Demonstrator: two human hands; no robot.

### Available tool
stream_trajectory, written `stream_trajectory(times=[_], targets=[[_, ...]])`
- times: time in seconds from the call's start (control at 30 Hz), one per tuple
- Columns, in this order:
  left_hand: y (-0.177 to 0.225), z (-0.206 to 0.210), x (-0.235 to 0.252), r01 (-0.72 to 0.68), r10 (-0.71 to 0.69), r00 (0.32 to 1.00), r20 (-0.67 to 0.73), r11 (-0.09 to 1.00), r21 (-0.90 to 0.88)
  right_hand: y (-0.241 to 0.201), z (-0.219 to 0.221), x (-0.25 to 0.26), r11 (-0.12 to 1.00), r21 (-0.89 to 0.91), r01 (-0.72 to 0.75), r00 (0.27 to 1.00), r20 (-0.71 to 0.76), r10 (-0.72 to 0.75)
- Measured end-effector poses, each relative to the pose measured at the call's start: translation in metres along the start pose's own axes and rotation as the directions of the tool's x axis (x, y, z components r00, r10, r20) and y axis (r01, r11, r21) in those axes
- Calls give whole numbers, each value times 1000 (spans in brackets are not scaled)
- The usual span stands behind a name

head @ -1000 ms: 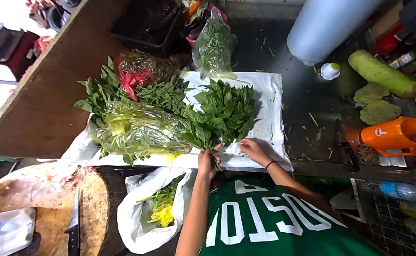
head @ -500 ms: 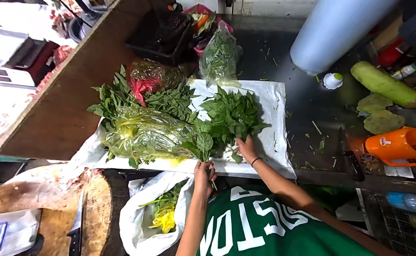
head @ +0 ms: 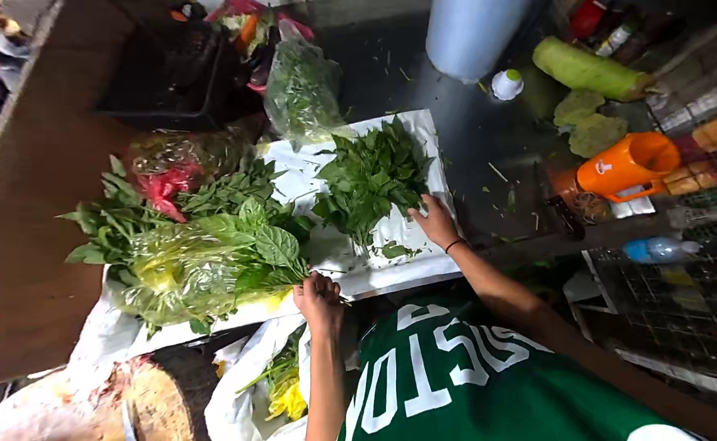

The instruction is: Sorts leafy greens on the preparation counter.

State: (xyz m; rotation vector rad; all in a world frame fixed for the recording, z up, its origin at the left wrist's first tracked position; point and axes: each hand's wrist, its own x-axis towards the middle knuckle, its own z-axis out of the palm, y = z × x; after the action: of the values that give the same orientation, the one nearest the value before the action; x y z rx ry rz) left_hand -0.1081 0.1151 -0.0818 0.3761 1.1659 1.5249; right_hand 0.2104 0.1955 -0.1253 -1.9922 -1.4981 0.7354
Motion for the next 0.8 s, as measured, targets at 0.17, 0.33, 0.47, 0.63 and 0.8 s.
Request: stream_trajectory(times=[0.17,0.33,0.47,0.63,0.8], targets=[[-13,22,9,71,-71,997,-13,996,46,127,-115,-36,942,-226,-250,914,-377,152],[-39,65,-1,247,-245,969,-37,967,60,265,-188,-57,733,-412,-541,823,-437,362],[-70,116,-13,323,-328,940,91,944,62,285,-207,-50,721,-436,-538,832,-412,372],[-116,176,10,507,-541,786,300,841,188,306,-210,-20,777,-412,-476,877,-289,385],[-146,205,58,461,-532,774,342,845,272,285,-219,-16,760,-350,-547,836,-269,478]])
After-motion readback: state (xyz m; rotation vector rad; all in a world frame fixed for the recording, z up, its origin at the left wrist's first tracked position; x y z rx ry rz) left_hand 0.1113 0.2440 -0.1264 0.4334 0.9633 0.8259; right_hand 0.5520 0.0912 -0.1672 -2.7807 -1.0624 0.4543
